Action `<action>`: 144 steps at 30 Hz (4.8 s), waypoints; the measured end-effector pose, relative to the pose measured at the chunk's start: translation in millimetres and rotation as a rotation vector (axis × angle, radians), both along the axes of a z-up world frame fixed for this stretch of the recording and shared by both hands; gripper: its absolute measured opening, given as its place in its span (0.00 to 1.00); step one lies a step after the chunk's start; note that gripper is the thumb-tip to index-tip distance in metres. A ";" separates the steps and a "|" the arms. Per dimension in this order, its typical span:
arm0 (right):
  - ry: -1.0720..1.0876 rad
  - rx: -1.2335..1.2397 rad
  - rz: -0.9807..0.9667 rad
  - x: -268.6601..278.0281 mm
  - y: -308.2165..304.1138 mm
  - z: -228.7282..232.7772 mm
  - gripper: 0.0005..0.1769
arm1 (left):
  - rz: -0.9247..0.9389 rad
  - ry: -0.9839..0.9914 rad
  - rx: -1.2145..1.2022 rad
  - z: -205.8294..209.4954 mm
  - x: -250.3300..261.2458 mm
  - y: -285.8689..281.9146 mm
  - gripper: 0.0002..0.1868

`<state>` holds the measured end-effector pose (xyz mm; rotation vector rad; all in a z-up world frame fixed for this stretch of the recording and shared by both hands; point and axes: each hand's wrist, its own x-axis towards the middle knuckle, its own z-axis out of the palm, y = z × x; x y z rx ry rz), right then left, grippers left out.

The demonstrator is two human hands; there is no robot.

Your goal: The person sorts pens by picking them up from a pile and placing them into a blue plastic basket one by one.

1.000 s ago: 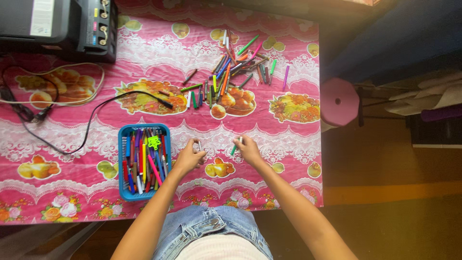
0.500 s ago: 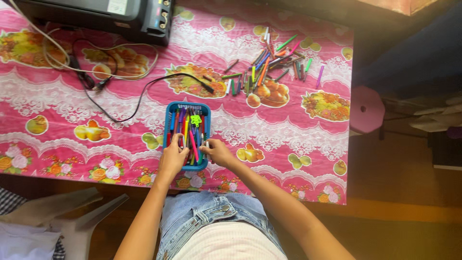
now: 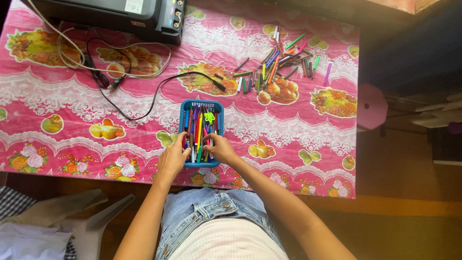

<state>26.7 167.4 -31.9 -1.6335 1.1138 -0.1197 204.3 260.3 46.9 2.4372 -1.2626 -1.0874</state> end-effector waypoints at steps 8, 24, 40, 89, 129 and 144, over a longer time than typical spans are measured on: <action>0.044 0.012 0.061 -8.3 -12.1 1.4 0.30 | -0.015 0.095 -0.164 6.2 -1.2 -45.2 0.29; -0.039 0.165 -0.376 -171.3 -120.4 2.9 0.16 | 0.089 0.655 -0.306 -22.5 -97.2 -154.9 0.16; 0.187 -0.139 -0.832 -340.5 -336.6 -56.3 0.14 | 0.025 0.588 -0.290 -12.8 -200.1 -268.4 0.16; -0.155 -0.093 -0.599 -197.5 -297.3 -50.0 0.06 | 0.297 0.566 -0.243 -71.7 -153.0 -272.0 0.13; 0.501 -0.212 -0.620 -307.4 -257.7 -88.2 0.08 | 0.281 0.556 -0.242 -63.8 -147.7 -212.4 0.12; 0.096 -0.057 -0.572 -184.2 -81.6 -52.3 0.09 | 0.411 0.548 -0.133 -96.3 -86.0 -56.3 0.13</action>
